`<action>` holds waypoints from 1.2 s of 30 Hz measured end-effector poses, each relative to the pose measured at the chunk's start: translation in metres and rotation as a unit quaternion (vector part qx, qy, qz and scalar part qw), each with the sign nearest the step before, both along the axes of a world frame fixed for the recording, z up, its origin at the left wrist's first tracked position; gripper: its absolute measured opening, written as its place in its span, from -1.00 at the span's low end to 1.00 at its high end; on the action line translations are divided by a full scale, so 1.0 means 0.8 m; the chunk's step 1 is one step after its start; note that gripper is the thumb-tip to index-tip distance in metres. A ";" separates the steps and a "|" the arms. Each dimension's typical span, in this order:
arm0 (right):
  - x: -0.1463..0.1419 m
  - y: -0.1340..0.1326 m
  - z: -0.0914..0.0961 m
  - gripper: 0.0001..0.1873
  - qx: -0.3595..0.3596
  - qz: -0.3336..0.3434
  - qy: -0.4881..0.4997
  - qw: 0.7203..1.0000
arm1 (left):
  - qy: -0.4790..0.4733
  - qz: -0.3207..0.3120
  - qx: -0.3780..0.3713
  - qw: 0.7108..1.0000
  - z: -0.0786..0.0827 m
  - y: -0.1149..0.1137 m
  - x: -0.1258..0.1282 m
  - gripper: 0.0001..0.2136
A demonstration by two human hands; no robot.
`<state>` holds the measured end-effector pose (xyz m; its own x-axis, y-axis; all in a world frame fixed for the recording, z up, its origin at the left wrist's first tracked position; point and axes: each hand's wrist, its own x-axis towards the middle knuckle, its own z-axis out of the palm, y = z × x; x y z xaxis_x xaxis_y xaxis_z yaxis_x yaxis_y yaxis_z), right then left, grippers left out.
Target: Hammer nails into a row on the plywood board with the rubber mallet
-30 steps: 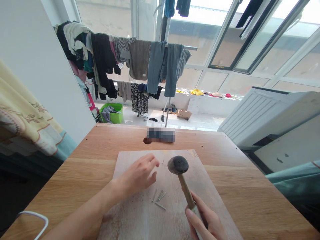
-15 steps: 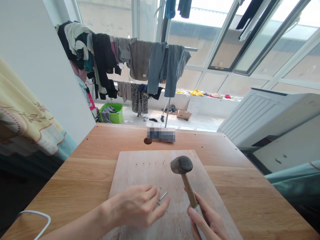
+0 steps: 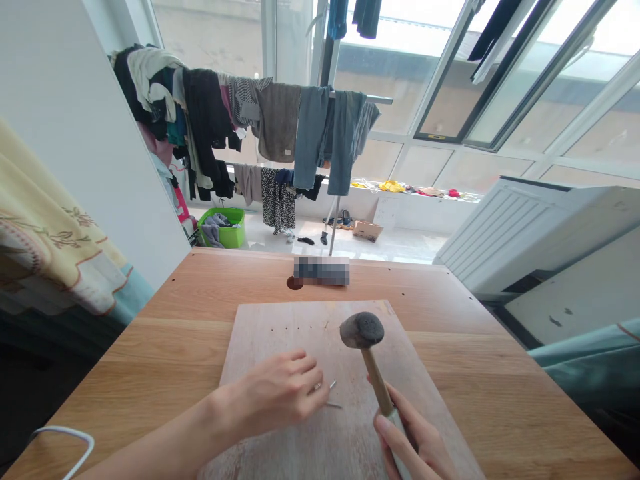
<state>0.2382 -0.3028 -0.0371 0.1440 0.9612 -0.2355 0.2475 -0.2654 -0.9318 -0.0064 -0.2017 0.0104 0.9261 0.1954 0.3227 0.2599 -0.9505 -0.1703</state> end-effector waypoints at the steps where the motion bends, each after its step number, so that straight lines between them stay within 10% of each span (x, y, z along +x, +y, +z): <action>1: -0.002 0.001 0.003 -0.16 -0.002 -0.002 -0.004 1.000 | -0.017 0.023 -0.046 0.999 0.000 0.003 0.000 -0.89; 9: -0.017 0.005 0.027 -0.10 -0.026 -0.004 0.008 1.000 | -0.329 0.259 -0.433 0.798 -0.025 0.060 0.010 -0.81; 18: -0.032 0.043 0.069 -0.24 0.015 0.068 0.009 0.998 | -0.334 0.252 -0.449 0.789 -0.039 0.073 0.011 -0.89; 27: -0.048 0.050 0.037 -0.31 0.018 0.095 0.107 0.989 | -0.325 0.225 -0.401 0.826 -0.042 0.073 0.013 -0.89; 36: -0.046 0.046 0.032 -0.29 0.017 0.116 0.103 0.988 | -0.348 0.231 -0.453 0.788 -0.042 0.073 0.013 -0.80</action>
